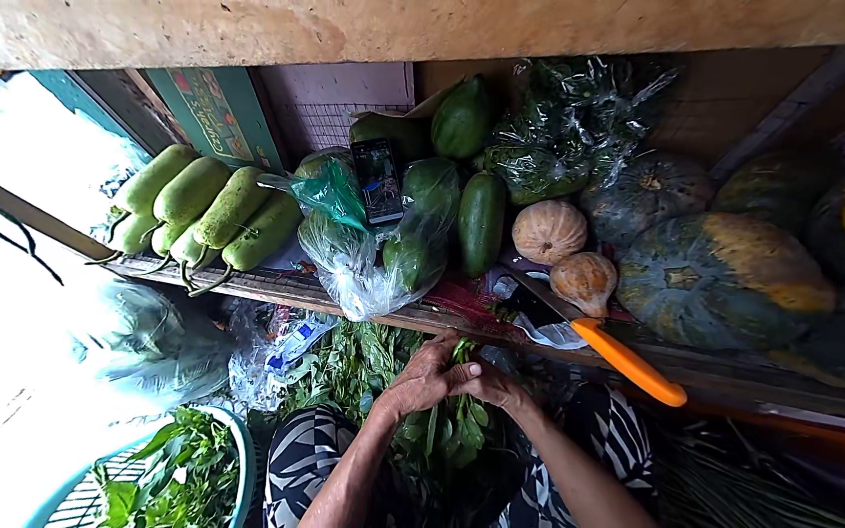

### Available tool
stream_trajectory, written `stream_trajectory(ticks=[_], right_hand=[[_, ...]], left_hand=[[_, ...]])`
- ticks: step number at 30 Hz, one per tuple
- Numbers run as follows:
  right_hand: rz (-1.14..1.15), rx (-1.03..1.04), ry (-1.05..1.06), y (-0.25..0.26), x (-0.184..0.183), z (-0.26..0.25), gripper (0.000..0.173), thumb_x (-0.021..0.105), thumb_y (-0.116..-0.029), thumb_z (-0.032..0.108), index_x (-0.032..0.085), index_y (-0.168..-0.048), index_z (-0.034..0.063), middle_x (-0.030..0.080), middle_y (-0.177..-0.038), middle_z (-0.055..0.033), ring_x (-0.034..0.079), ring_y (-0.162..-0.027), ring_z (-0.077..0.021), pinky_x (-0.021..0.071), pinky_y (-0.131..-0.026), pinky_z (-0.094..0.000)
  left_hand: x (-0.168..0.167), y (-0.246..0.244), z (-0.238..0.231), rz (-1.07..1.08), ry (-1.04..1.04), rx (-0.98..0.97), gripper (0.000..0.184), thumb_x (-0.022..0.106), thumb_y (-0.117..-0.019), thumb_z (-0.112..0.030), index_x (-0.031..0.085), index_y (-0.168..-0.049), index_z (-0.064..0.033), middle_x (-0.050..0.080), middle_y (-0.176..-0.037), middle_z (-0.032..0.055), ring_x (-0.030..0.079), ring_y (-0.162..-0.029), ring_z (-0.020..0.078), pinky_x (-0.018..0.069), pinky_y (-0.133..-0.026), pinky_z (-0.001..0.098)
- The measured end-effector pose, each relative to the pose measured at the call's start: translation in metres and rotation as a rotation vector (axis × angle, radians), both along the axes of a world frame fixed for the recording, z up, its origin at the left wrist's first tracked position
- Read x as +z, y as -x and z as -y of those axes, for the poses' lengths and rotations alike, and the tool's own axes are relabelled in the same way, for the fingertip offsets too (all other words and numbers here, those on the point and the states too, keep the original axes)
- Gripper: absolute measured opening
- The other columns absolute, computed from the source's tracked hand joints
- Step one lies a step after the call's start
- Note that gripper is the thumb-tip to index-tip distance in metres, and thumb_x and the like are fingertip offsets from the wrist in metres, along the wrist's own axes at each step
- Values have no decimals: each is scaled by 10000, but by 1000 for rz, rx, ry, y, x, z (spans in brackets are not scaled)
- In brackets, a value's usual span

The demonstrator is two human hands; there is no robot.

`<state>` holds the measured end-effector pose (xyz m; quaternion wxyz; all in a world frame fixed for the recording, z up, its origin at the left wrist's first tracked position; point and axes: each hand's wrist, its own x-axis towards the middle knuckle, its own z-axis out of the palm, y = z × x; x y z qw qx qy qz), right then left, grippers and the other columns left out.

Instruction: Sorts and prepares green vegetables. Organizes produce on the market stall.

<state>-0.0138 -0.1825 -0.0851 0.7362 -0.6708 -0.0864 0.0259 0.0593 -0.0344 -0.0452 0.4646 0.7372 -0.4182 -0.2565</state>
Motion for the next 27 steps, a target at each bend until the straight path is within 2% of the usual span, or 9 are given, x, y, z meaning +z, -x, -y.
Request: stream_trajectory(ticks=[5,9,13,15,17,19,23,25,27], right_hand=[[9,-36,23,2,6,-8,370,675,-861,-17,577,-1216,-53,677,-1062,48,599,-1012,109,486,-946,-113],[37,-15,-60,-1,0,-7,322,636,-893,-27,539,-1200,-3,693,-947,92,658,-869,57,551,-872,-166],[-5,-62,38,0,-4,-2,325,686,-871,-7,563,-1171,-14,684,-936,70,644,-853,63,539,-850,-149],[-31,-83,107,3,-7,0,443,735,-845,11,544,-1239,-62,667,-1042,18,614,-960,77,501,-915,-127],[-56,-80,131,4,-9,1,437,732,-858,20,553,-1246,-72,662,-1061,2,602,-982,74,485,-930,-130],[-66,-27,107,4,-10,1,237,693,-875,17,623,-1101,1,703,-875,67,655,-812,53,553,-820,-160],[-41,183,43,1,-18,2,183,688,-915,81,646,-1075,4,715,-806,70,692,-731,-13,598,-770,-212],[-82,211,13,1,-16,1,114,687,-917,88,655,-1020,54,715,-777,91,693,-714,-6,593,-763,-202],[-108,207,-28,1,-13,0,51,686,-905,71,673,-936,111,725,-756,101,693,-705,-1,582,-760,-190]], left_hand=[[0,-4,2,-89,8,22,342,583,-998,-296,651,-1166,-5,647,-1078,61,603,-965,70,496,-889,272],[0,1,5,-200,39,87,355,399,-1079,-325,633,-1109,-60,631,-975,-19,599,-857,6,510,-779,219],[-2,6,13,-152,-56,155,440,437,-1074,-343,578,-1273,24,655,-1037,90,631,-926,104,522,-868,313],[-6,7,16,-82,-107,153,500,440,-1068,-378,568,-1303,45,662,-1097,161,643,-995,191,508,-931,402],[-10,6,19,-64,-97,150,466,482,-1056,-375,597,-1253,31,658,-1075,146,640,-947,173,515,-890,381],[-16,4,19,-122,-14,130,356,590,-1012,-345,650,-1127,-13,643,-1018,53,612,-859,57,518,-794,257],[-25,-3,15,-350,177,-6,295,689,-941,-370,719,-869,-85,688,-943,-67,621,-887,-25,519,-823,199],[-23,-1,11,-456,199,-49,497,529,-985,-585,695,-848,-136,692,-914,-89,633,-868,-13,526,-788,202],[-18,3,11,-509,139,-19,702,118,-1046,-598,637,-921,-142,674,-854,-68,634,-766,19,533,-671,209]])
